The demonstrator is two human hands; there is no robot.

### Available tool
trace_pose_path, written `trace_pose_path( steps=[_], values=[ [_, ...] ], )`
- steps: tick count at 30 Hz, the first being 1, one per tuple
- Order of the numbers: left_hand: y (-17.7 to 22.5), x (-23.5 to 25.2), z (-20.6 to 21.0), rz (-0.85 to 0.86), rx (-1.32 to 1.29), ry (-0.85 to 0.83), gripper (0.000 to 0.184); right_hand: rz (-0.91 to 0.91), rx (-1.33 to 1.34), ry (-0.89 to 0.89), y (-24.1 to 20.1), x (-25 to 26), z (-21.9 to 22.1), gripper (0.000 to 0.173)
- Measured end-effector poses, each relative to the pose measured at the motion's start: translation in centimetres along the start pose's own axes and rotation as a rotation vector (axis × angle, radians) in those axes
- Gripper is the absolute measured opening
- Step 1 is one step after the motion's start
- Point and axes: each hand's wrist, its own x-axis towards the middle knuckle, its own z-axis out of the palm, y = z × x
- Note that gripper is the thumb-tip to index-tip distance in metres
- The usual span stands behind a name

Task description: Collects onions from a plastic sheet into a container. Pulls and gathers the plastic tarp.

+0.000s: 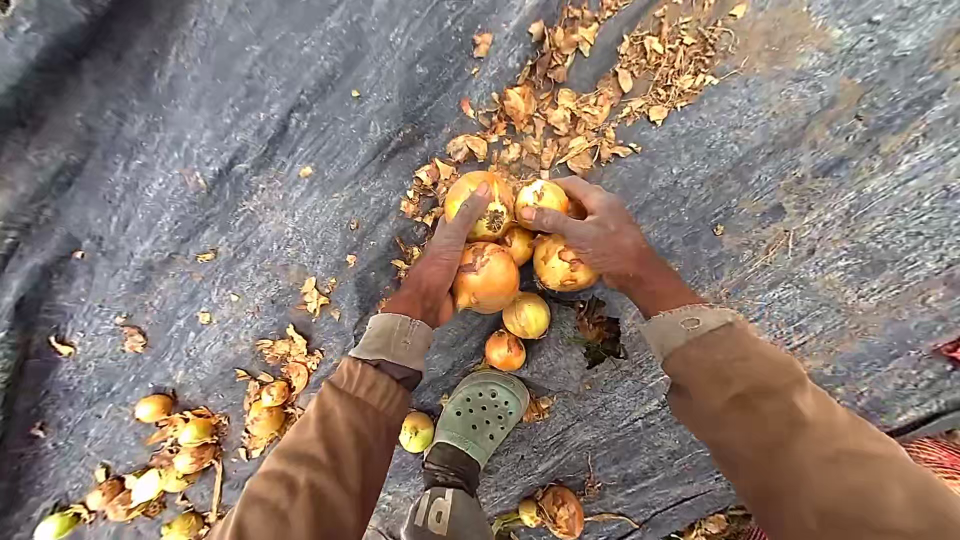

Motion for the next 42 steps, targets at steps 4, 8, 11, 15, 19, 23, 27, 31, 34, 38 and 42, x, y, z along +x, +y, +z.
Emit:
trace_pose_path(
  steps=[4,8,11,15,19,23,27,31,34,38,42],
  values=[
    [0.3,0.1,0.5,-0.066,-0.039,-0.035,0.081,0.211,0.566,-0.126,0.7,-2.9,1.5,0.065],
    [0.0,-0.5,-0.3,-0.018,-0.086,-0.142,0.072,0.289,0.794,-0.130,0.4,-4.4,1.6,0.067],
    [-0.9,-1.6,-2.6,0.108,-0.208,-0.337,0.066,0.284,0.930,-0.243,-0.2,-6.5,1.4,0.060],
    [-2.4,-6.9,-4.1,0.177,-0.346,-0.546,0.050,0.358,1.063,-0.271,-2.2,-11.7,2.0,0.056],
    [-4.9,-3.6,-7.4,0.170,-0.504,-0.718,0.057,0.499,1.292,-0.249,-1.9,-16.3,1.8,0.057],
    [-4.2,-4.1,-7.0,0.264,-0.273,-0.543,0.048,0.560,1.486,-0.281,-0.7,-18.2,1.6,0.057],
    [-2.2,-2.9,-8.3,0.118,-0.157,-0.680,0.051,0.651,1.434,-0.290,1.5,-17.7,0.7,0.055],
    [1.5,-0.4,-8.1,-0.112,0.007,-0.755,0.071,0.713,1.431,-0.360,4.1,-16.1,0.0,0.063],
    [3.2,0.7,-6.0,-0.259,0.149,-0.712,0.074,0.657,1.404,-0.368,5.3,-14.8,0.2,0.055],
    [3.1,-0.1,-2.2,-0.423,0.261,-0.549,0.064,0.690,1.314,-0.349,5.6,-13.3,0.7,0.056],
    [1.3,-1.5,-1.2,-0.486,0.223,-0.476,0.064,0.707,1.277,-0.396,5.0,-12.7,0.6,0.061]
  ],
)
